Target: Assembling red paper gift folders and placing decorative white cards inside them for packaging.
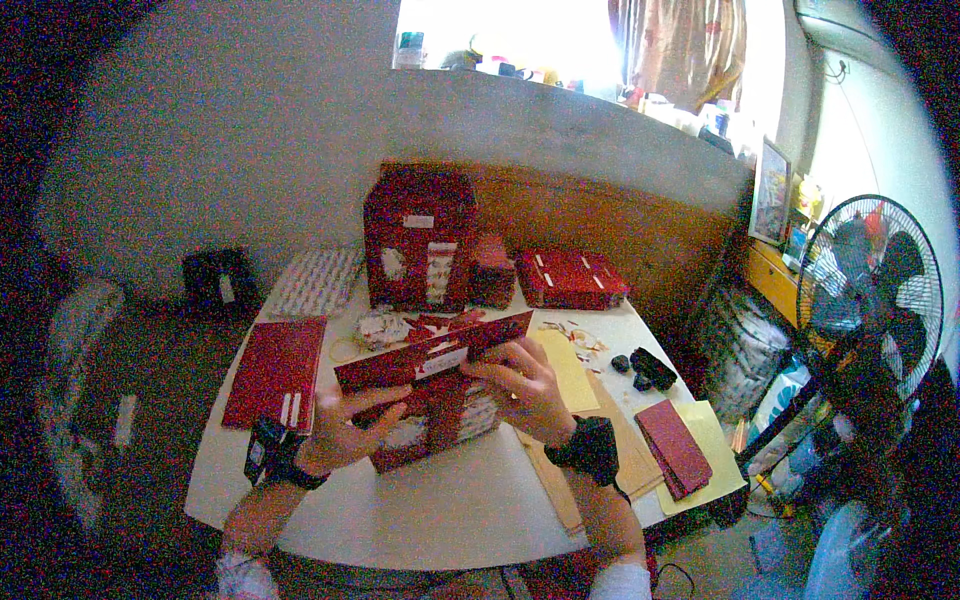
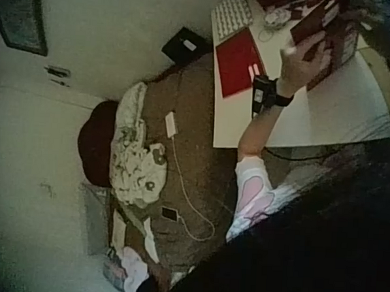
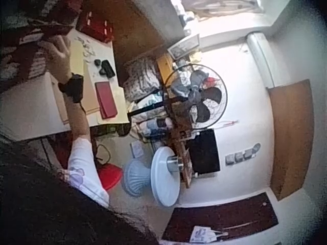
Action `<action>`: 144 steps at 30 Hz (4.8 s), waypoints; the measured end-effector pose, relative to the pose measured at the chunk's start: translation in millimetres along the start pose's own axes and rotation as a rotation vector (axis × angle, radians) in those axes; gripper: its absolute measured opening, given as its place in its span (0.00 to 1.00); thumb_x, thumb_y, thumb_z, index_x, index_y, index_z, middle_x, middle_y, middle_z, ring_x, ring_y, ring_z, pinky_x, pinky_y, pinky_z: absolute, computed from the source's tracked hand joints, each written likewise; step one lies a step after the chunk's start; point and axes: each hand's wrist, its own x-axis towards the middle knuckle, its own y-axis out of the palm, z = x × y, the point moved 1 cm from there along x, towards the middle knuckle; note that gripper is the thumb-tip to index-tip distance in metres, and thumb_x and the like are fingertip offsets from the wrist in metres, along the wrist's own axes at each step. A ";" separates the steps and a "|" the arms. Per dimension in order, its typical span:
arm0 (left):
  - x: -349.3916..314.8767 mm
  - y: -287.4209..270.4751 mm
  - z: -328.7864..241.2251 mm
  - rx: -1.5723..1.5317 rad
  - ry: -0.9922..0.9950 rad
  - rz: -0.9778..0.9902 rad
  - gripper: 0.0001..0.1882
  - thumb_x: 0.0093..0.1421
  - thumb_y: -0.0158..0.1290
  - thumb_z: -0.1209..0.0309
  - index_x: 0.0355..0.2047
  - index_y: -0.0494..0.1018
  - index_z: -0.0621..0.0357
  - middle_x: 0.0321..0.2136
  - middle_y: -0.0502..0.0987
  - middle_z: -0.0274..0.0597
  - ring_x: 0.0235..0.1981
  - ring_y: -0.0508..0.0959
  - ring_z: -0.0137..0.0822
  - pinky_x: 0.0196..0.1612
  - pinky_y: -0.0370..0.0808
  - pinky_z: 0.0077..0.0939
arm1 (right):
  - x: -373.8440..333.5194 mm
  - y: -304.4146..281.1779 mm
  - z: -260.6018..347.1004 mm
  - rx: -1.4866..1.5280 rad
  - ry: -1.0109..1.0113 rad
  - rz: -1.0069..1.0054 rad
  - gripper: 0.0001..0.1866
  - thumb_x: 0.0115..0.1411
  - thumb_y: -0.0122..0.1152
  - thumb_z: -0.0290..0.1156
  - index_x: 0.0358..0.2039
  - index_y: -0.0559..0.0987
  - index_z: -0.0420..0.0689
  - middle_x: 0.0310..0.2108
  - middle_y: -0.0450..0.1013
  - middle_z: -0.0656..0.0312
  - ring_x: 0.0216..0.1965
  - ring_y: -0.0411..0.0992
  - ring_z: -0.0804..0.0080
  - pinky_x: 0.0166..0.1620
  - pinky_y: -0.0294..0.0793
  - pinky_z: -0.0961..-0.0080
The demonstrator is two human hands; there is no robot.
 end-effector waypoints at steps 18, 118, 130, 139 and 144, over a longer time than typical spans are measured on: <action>-6.2 4.6 13.3 0.009 0.056 -0.076 0.09 0.44 0.56 0.79 0.28 0.75 0.58 0.25 0.76 0.44 0.23 0.76 0.34 0.24 0.72 0.20 | -4.7 1.7 -3.1 -0.122 0.028 -0.114 0.09 0.36 0.63 0.23 0.21 0.78 0.51 0.25 0.67 0.68 0.32 0.62 0.69 0.38 0.56 0.73; -18.5 -21.5 34.4 -0.002 -0.120 -0.175 0.12 0.48 0.52 0.82 0.35 0.73 0.63 0.31 0.74 0.41 0.32 0.73 0.27 0.35 0.70 0.17 | -41.2 -6.4 -24.3 0.641 0.521 -0.548 0.08 0.51 0.50 0.18 0.28 0.63 0.45 0.28 0.60 0.67 0.29 0.59 0.81 0.34 0.59 0.86; -19.1 -21.2 49.3 -0.094 -0.111 -0.194 0.11 0.48 0.50 0.82 0.35 0.69 0.64 0.31 0.72 0.42 0.32 0.72 0.27 0.34 0.69 0.17 | -9.3 -8.6 44.0 1.671 0.590 -0.096 0.12 0.56 0.41 0.45 0.29 0.60 0.50 0.21 0.65 0.61 0.29 0.58 0.69 0.37 0.56 0.75; 16.4 -26.4 34.6 -0.049 0.013 0.067 0.08 0.44 0.45 0.81 0.21 0.74 0.63 0.21 0.74 0.42 0.21 0.72 0.28 0.24 0.67 0.18 | 7.3 -25.4 92.0 2.091 0.404 0.393 0.18 0.46 0.52 0.44 0.29 0.57 0.50 0.28 0.71 0.50 0.37 0.59 0.62 0.43 0.50 0.71; 17.3 -20.7 37.1 -0.070 0.016 0.032 0.09 0.46 0.44 0.80 0.25 0.74 0.63 0.19 0.75 0.43 0.20 0.74 0.30 0.26 0.70 0.20 | 15.9 -41.1 116.9 1.975 0.554 0.097 0.16 0.52 0.55 0.41 0.25 0.62 0.44 0.32 0.64 0.46 0.32 0.63 0.67 0.36 0.65 0.79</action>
